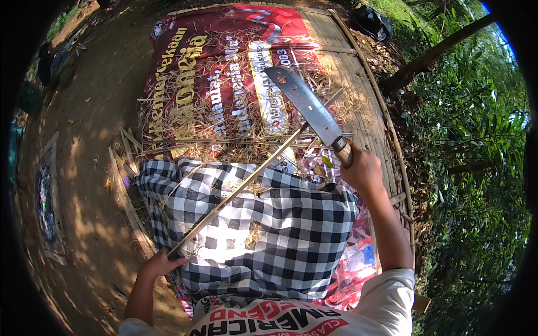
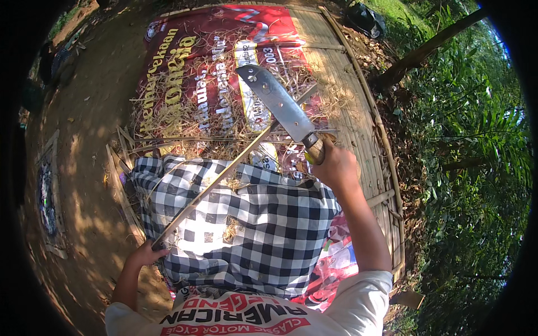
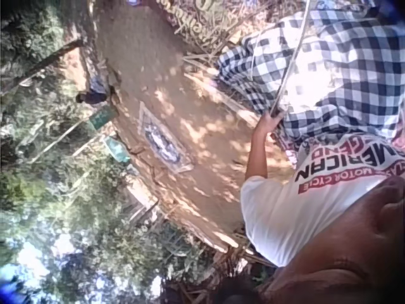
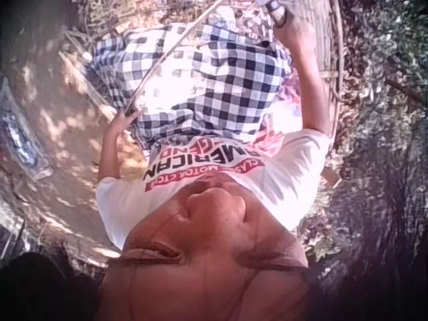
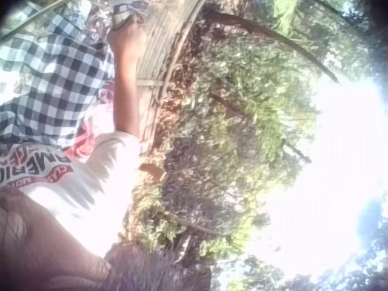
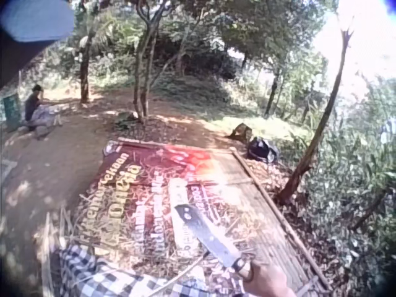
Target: The person strips or scrapes a long bamboo stick using a large knife with a wooden handle while the bamboo rests on a bamboo platform covered with a checkered cloth.
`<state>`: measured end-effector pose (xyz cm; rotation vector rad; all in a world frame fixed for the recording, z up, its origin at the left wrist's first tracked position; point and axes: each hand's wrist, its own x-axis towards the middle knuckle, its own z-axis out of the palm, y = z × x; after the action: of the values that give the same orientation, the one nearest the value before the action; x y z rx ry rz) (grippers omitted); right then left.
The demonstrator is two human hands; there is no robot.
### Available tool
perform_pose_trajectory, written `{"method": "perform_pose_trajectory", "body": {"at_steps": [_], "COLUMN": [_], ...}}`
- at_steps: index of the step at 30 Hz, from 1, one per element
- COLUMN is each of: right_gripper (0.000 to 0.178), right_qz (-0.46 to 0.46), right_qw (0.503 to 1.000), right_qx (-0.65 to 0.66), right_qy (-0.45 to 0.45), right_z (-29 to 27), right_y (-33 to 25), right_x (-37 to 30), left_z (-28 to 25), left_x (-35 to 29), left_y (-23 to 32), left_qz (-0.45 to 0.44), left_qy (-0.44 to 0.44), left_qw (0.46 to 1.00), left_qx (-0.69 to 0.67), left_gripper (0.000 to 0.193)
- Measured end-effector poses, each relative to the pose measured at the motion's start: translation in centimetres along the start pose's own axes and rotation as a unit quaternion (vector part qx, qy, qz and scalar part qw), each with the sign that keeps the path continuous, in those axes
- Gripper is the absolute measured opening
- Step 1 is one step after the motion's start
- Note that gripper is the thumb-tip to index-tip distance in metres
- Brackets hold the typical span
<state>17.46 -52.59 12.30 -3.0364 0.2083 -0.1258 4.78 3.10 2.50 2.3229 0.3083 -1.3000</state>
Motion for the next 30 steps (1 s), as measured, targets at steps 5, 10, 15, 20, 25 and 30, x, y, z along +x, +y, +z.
{"method": "perform_pose_trajectory", "body": {"at_steps": [5, 10, 15, 20, 25, 30], "right_gripper": [0.029, 0.024, 0.018, 0.014, 0.023, 0.027], "right_qz": [-0.133, 0.18, 0.318, 0.281, 0.063, -0.157], "right_qw": [0.987, 0.982, 0.891, 0.87, 0.945, 0.973], "right_qx": [-0.085, -0.054, 0.323, 0.403, 0.317, 0.165], "right_qy": [0.017, 0.027, 0.012, 0.037, 0.052, -0.023], "right_z": [1.4, -1.4, -0.3, 0.1, -0.6, 0.9], "right_y": [1.9, 6.8, 12.5, 7.6, -0.5, -7.3], "right_x": [-0.7, 2.0, -1.8, -6.5, -7.7, -8.2], "left_z": [-0.6, 0.1, 2.2, 0.2, 2.9, 2.8], "left_x": [-1.1, -0.6, 1.6, -0.8, -0.6, -2.6], "left_y": [1.1, 0.9, -1.0, 2.4, -0.3, 2.9], "left_qz": [0.015, 0.023, 0.005, 0.001, 0.02, 0.012], "left_qy": [-0.001, 0.02, 0.056, -0.004, 0.163, 0.166], "left_qw": [1.0, 1.0, 0.998, 1.0, 0.986, 0.986], "left_qx": [-0.012, 0.006, -0.001, -0.028, 0.008, -0.027], "left_gripper": [0.09, 0.092, 0.101, 0.096, 0.078, 0.078]}}
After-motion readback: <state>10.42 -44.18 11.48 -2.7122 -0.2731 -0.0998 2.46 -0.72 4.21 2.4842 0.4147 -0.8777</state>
